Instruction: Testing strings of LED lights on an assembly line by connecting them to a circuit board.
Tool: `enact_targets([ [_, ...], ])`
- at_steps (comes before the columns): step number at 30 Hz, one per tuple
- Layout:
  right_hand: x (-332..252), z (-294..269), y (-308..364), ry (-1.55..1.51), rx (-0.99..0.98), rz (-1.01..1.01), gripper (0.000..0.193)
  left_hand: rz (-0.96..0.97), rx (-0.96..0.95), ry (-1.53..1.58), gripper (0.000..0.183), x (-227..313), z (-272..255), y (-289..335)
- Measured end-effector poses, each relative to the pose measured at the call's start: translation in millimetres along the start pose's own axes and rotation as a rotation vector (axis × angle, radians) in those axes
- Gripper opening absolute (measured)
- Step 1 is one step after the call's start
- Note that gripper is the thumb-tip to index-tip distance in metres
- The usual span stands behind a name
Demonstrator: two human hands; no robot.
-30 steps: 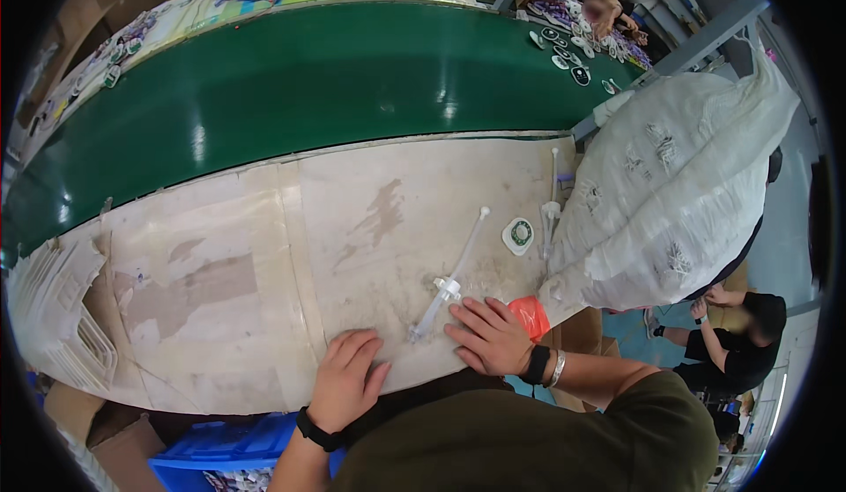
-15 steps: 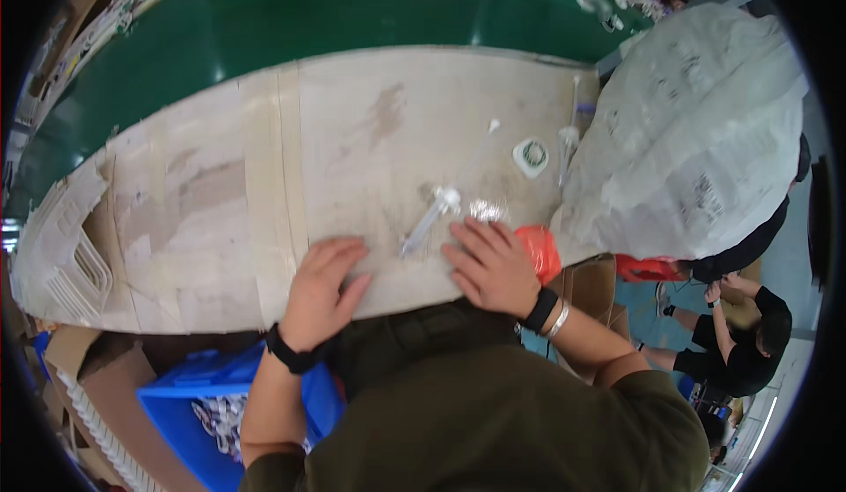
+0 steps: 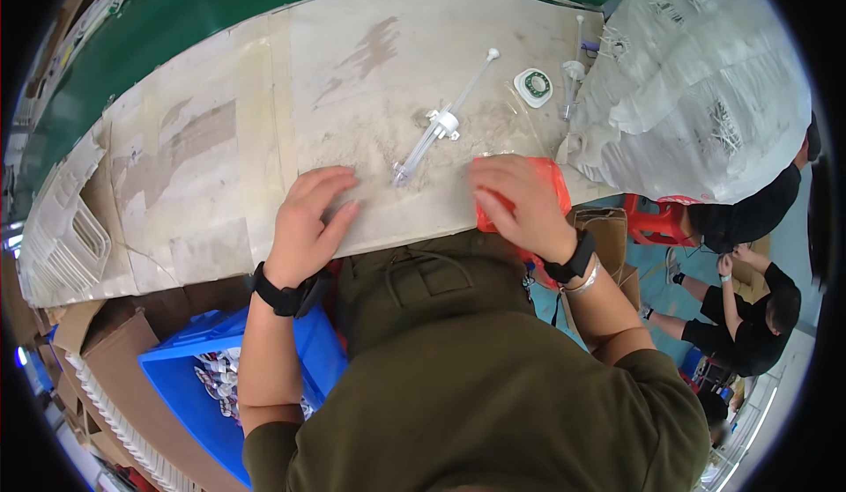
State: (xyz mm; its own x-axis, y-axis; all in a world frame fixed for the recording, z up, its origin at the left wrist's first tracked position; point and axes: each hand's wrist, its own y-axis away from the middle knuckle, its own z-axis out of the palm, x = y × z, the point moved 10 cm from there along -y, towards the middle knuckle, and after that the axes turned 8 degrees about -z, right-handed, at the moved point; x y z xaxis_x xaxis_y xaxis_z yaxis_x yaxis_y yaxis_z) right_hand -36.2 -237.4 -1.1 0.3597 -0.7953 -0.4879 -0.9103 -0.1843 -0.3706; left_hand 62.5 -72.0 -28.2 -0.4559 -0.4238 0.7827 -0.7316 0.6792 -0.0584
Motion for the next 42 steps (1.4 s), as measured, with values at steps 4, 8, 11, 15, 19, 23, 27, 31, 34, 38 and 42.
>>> enact_targets([
  [4,-6,-1,-30,0.095,-0.005,0.002,0.029,0.015,-0.001,-0.017,0.023,2,-1,1],
  [8,-4,27,-57,0.404,-0.145,-0.178,0.033,0.026,-0.001,-0.013,0.023,2,0,0],
  [11,1,37,-63,0.376,-0.22,-0.103,0.03,0.009,0.0,-0.004,0.023,0,-1,0],
  [15,10,32,-51,0.385,-0.308,-0.072,0.026,0.011,0.004,0.004,0.022,0,-2,0],
  [19,33,-5,-48,0.356,-0.274,-0.075,0.022,-0.004,-0.018,0.007,0.023,0,1,0],
  [23,57,-39,-43,0.587,-0.177,-0.002,0.025,0.0,-0.019,-0.002,0.023,1,0,1],
  [27,62,-31,-29,0.591,-0.255,0.068,0.024,0.015,-0.013,-0.006,0.022,3,-1,-1],
  [31,44,-33,-28,0.642,-0.191,0.063,0.023,0.034,0.003,-0.012,0.022,4,-2,0],
  [34,42,-30,-27,0.592,-0.187,0.105,0.025,0.05,0.003,-0.005,0.022,4,0,-1],
  [38,62,-29,-18,0.815,-0.297,0.195,0.024,0.037,0.017,-0.028,0.023,4,-3,2],
  [42,68,-48,-19,0.96,-0.222,0.258,0.022,0.053,0.017,-0.009,0.023,2,-2,0],
])
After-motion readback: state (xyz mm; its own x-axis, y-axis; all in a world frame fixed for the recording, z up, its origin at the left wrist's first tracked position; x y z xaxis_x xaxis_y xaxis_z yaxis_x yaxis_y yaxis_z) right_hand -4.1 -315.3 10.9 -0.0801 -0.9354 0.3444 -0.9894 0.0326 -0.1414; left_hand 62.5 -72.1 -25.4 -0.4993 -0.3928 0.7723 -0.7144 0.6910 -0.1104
